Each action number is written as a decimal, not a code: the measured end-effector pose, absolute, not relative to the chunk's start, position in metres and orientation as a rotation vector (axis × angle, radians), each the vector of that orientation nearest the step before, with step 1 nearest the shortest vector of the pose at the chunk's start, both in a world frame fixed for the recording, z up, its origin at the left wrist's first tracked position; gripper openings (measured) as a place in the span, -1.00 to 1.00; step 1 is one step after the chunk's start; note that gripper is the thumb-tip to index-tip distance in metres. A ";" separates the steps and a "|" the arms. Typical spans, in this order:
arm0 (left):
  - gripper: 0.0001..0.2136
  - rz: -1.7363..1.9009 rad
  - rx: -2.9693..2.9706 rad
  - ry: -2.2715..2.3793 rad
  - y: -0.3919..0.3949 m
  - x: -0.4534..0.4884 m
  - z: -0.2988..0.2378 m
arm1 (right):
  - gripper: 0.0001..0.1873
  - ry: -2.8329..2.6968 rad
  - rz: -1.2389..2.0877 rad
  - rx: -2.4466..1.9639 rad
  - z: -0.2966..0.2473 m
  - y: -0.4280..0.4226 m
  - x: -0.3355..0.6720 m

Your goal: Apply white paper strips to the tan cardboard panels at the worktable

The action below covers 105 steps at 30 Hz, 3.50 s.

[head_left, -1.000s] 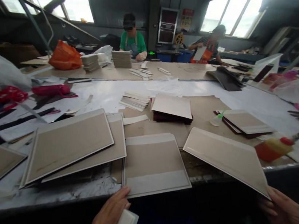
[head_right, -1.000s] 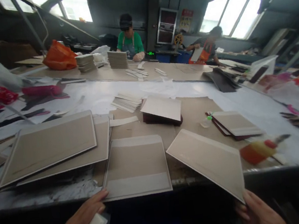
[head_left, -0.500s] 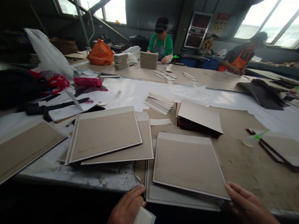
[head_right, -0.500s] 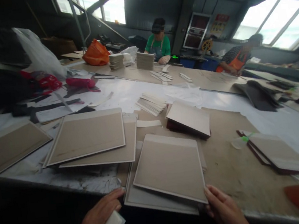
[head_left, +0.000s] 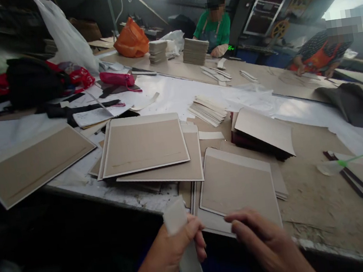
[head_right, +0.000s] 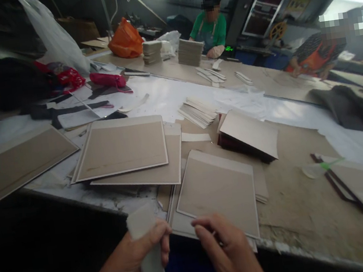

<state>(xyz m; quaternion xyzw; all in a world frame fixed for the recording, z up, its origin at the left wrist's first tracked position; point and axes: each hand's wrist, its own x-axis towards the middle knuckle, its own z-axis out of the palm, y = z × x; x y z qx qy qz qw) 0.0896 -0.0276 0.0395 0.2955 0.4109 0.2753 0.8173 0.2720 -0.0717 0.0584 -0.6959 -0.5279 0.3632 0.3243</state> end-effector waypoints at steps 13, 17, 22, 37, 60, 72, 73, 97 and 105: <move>-0.68 0.420 0.617 0.748 -0.054 0.095 0.036 | -0.70 -1.133 1.320 -1.599 0.036 -0.072 0.227; -0.55 0.471 0.714 0.857 -0.061 0.098 0.020 | -0.70 -1.085 1.151 -1.600 0.030 -0.079 0.229; -0.52 0.321 1.277 0.862 -0.074 0.112 -0.004 | -0.65 -0.834 1.232 -1.586 0.016 -0.093 0.235; -0.77 0.824 2.493 0.836 -0.024 0.094 0.001 | -0.81 -1.872 1.025 -1.891 0.032 -0.006 0.311; -0.77 0.818 2.599 0.742 -0.002 0.109 -0.009 | -0.78 -2.034 1.047 -2.005 0.026 0.014 0.308; -0.76 0.775 2.624 0.720 -0.004 0.106 -0.010 | -0.82 -2.075 1.020 -2.002 0.025 0.010 0.307; -0.75 0.773 2.615 0.726 -0.004 0.106 -0.010 | -0.82 -2.086 1.009 -2.008 0.023 0.011 0.306; -0.80 0.711 2.806 0.605 -0.003 0.099 -0.034 | -0.86 -1.557 0.584 -2.398 0.018 -0.089 0.387; -0.78 0.735 2.806 0.537 0.001 0.097 -0.038 | -0.87 -1.535 0.539 -2.308 0.009 -0.095 0.388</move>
